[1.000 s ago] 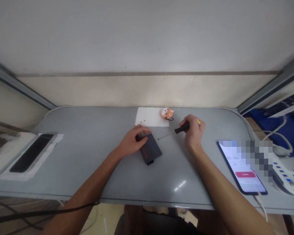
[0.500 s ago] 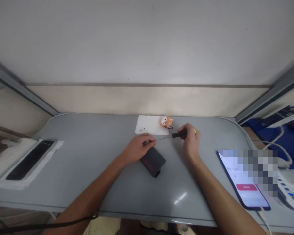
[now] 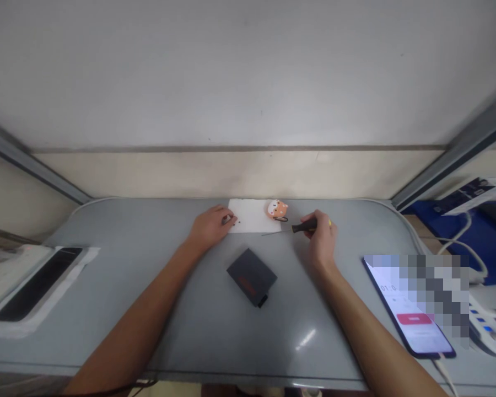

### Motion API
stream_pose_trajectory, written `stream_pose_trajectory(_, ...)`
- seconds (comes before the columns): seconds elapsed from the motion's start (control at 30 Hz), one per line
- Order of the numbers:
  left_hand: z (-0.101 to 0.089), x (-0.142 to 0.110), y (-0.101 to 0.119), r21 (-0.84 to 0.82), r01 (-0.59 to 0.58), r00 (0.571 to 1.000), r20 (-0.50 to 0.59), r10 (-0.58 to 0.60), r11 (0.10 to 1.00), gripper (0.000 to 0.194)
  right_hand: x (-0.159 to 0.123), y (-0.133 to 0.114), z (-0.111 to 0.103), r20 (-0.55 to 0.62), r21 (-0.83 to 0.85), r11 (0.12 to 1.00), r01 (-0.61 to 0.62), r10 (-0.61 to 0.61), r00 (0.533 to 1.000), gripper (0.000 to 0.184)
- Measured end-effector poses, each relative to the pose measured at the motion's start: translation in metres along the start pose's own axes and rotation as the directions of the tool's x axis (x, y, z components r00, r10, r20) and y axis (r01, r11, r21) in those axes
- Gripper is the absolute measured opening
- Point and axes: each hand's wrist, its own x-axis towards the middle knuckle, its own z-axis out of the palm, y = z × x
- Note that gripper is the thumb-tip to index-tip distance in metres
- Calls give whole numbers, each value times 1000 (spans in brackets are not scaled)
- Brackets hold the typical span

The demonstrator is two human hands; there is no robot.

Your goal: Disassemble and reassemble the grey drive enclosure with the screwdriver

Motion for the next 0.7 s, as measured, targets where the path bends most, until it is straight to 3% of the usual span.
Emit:
stream_pose_trajectory(0.3,-7,-4,3,36,-7,1000,25,6,999,31,0,0,-1,2,-8,1000,-9,9,1000,38)
stream_pose_trajectory(0.47,-11,-7,2,-2,58,998,13,-58,998,31,-2,-4,1,-9,-8,1000,-21,21,1000,37)
stream_pose_trajectory(0.6,-23,-26,13,-259,-24,999,39,35,966,28,-2,-5,-1,-12,-22,1000,-11,11,1000,38)
stream_pose_trajectory(0.7,-34,-50,23,-499,-1,966,223,130,867,36,0,-7,-6,8,-77,995,70,-70,998,37)
